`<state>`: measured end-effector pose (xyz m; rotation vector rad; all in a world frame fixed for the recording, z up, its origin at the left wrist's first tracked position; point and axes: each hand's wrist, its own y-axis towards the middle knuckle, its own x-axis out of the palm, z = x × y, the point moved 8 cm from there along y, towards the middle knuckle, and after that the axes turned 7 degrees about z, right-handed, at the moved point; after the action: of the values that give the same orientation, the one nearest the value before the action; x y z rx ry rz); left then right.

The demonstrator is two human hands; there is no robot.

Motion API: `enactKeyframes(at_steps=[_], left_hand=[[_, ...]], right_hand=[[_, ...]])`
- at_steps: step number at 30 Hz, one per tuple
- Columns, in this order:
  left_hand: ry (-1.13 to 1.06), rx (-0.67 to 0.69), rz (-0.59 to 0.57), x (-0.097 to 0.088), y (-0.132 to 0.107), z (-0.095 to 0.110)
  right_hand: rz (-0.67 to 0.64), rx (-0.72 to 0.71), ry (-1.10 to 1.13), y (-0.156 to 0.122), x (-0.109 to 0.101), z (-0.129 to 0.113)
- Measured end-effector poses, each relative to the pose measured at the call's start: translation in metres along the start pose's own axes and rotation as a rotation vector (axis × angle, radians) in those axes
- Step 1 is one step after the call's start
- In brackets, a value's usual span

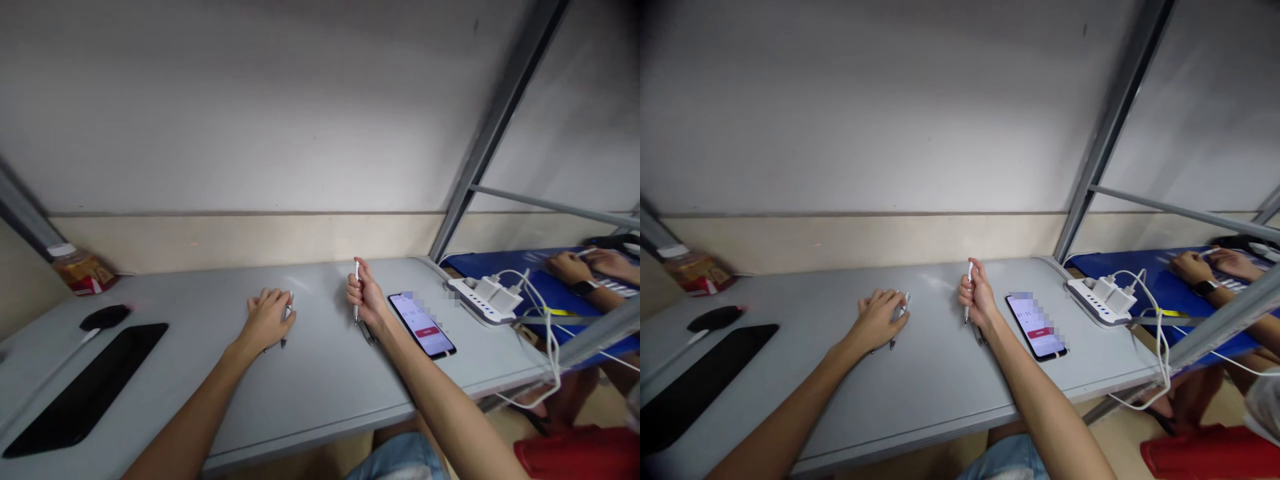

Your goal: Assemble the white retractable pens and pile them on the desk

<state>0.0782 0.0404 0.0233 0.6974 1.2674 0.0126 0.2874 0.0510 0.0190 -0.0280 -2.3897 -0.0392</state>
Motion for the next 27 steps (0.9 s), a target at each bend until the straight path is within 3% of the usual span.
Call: enactKeyframes(at_steps=[6, 12, 16, 22, 27], left_hand=[[-0.022, -0.005, 0.012, -0.001, 0.000, 0.001], [-0.010, 0.038, 0.018, -0.003, 0.000, 0.004], [-0.009, 0.058, 0.016, -0.002, 0.000, 0.006], [-0.014, 0.070, -0.016, 0.000, -0.001, 0.007], [-0.057, 0.045, -0.011, -0.001, 0.000, 0.006]], right_hand=[[0.052, -0.004, -0.034, 0.001, -0.003, -0.001], [-0.050, 0.054, -0.106, 0.000, 0.004, 0.005], [-0.030, 0.088, -0.247, 0.000, 0.002, 0.012], [0.016, 0.006, -0.429, 0.000, -0.004, 0.007], [0.024, -0.125, -0.766, 0.003, -0.011, -0.004]])
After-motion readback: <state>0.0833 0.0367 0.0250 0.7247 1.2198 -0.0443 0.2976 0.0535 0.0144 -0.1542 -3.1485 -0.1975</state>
